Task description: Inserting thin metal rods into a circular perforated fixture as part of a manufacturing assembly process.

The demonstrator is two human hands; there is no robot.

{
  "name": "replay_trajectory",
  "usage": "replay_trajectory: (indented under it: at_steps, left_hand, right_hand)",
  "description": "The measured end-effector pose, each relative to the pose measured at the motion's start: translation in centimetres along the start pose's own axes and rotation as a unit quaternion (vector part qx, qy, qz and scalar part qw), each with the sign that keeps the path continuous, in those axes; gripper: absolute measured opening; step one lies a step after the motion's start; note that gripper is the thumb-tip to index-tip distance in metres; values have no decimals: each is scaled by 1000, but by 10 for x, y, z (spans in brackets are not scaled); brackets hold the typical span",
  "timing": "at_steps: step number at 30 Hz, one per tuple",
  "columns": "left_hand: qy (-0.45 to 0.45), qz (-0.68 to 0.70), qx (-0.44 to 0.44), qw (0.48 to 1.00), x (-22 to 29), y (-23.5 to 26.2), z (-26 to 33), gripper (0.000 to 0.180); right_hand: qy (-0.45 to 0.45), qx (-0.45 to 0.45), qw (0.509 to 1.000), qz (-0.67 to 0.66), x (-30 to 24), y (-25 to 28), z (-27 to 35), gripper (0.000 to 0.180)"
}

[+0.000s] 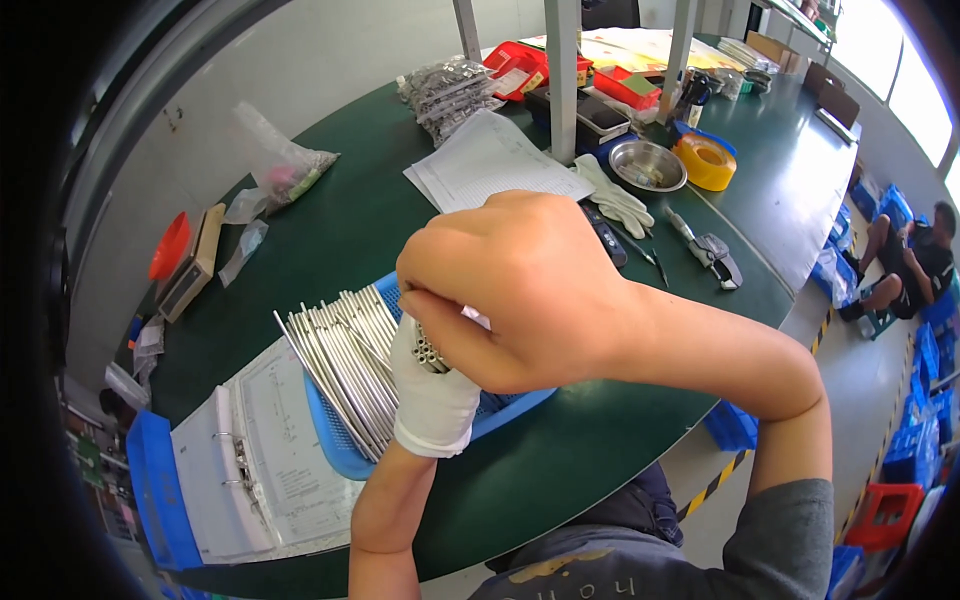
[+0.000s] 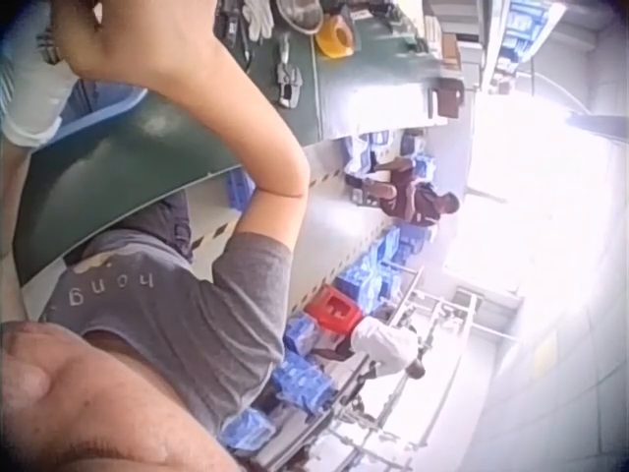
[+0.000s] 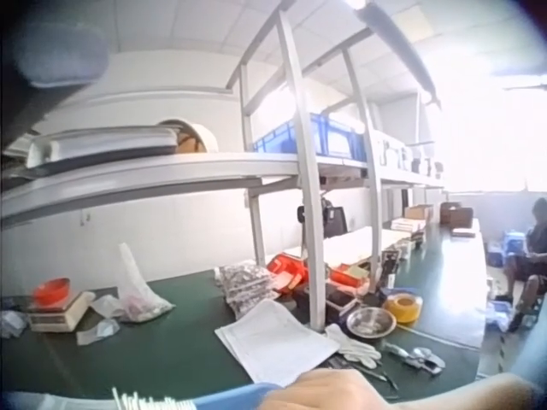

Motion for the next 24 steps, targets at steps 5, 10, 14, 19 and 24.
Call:
replay_trajectory:
  at_steps: [5,10,14,19,24]
  left_hand:
    - [14,67,6,998,-4,-2,0,21]
    - [20,85,-1,996,-7,-2,1,21]
    - [7,45,2,999,-5,-2,1,23]
    - [-9,15,-14,1000,-2,-3,0,26]
    - [5,33,-13,999,0,-2,0,26]
  right_hand:
    - [-37,-8,999,-33,3,0,3,6]
    - [-18,-5,999,-28,1,-1,4,6]
    - [-7,-16,1000,-15,0,1,2,7]
    - [-21,-30,999,-37,3,0,-1,7]
    - [-32,-34,998,-38,0,0,-1,7]
Point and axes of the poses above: each hand's wrist, its own z-axis away from the middle knuckle, its own y-axis out of the back of the hand, x = y × z, the point moved 4 cm from there along -z, towards the middle knuckle, and after that the axes turned 11 degrees about y, right-handed, at the moved point
